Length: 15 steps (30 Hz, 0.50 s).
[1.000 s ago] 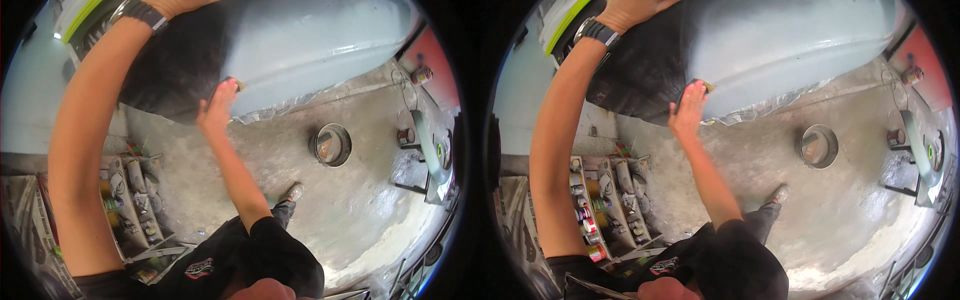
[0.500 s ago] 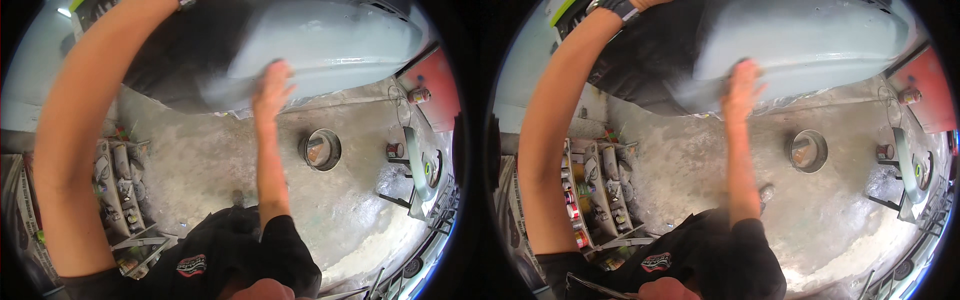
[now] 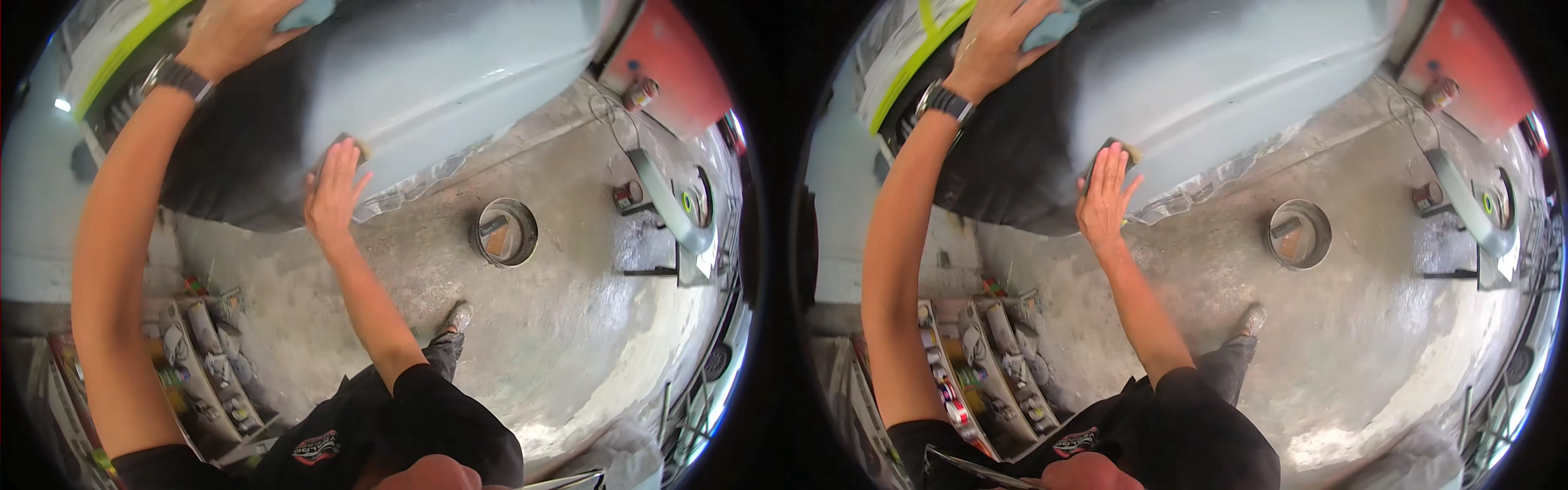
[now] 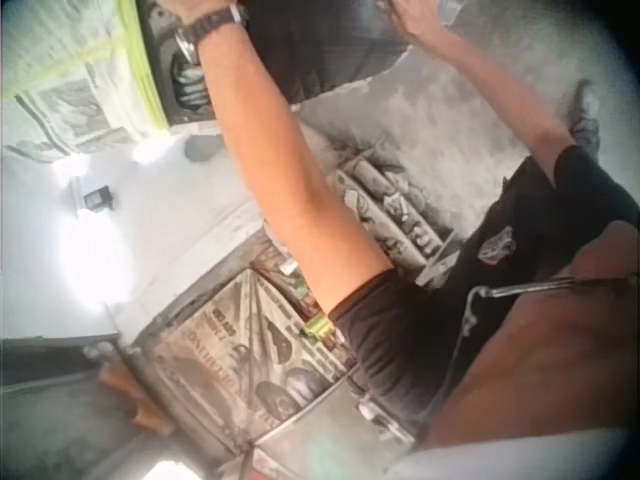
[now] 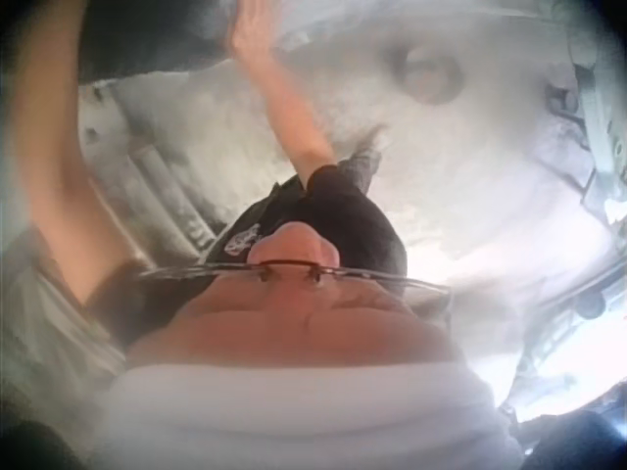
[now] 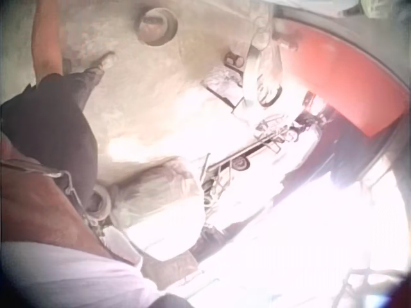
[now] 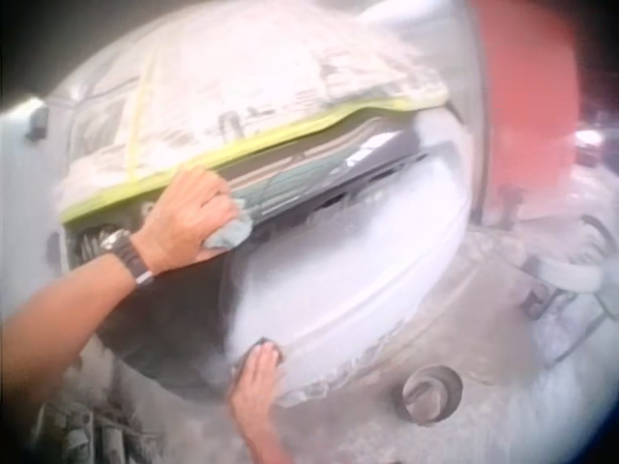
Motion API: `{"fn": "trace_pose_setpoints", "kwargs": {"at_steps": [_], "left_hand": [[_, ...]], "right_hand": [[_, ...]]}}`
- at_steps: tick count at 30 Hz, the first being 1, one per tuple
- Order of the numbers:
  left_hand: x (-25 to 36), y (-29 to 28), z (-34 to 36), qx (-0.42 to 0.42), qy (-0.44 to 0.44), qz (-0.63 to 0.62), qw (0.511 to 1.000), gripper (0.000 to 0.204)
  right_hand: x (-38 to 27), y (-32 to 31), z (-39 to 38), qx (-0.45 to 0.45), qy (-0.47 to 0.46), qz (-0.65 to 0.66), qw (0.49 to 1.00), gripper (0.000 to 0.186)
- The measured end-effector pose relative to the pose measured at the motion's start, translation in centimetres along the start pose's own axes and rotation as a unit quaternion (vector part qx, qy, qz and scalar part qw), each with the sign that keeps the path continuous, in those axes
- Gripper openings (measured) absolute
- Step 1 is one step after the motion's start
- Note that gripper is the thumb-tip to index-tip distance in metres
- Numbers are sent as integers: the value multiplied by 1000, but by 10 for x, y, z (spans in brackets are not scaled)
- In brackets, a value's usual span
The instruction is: The person wets sandpaper in a bucket of water, then sands a car body panel with the sandpaper while wiping the surface with a cloth.
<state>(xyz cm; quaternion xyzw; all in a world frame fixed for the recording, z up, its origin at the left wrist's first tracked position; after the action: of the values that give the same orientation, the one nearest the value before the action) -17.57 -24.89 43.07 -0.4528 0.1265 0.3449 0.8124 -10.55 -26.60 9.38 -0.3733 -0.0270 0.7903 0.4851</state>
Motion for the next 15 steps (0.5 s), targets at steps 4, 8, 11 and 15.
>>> {"fn": "trace_pose_setpoints", "kwargs": {"at_steps": [4, 8, 11, 15], "left_hand": [[-10, 3, 0, 12, -11, 0, 1000, 37], [-7, 20, 7, -2, -20, -25, 999, 46], [-11, 11, 0, -9, -30, -11, 999, 44], [-8, 11, 4, -5, -31, -18, 999, 44]], "right_hand": [[112, -35, 93, 70, 36, -93, 993, 73], [130, -56, 126, 119, 134, -94, 979, 72], [34, -21, 53, 58, 59, 28, 996, 69], [96, -23, 56, 17, -57, -138, 989, 64]]}}
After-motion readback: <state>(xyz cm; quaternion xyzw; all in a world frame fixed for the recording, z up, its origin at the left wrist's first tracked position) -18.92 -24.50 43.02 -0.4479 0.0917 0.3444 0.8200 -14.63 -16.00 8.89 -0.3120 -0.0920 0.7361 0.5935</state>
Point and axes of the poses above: each hand's wrist, its own z-axis towards the middle knuckle, its own y-axis out of the palm, x = y × z, the point moved 4 cm from there along z, towards the middle knuckle, and after that the axes turned 15 degrees about -y, right-handed, at the moved point
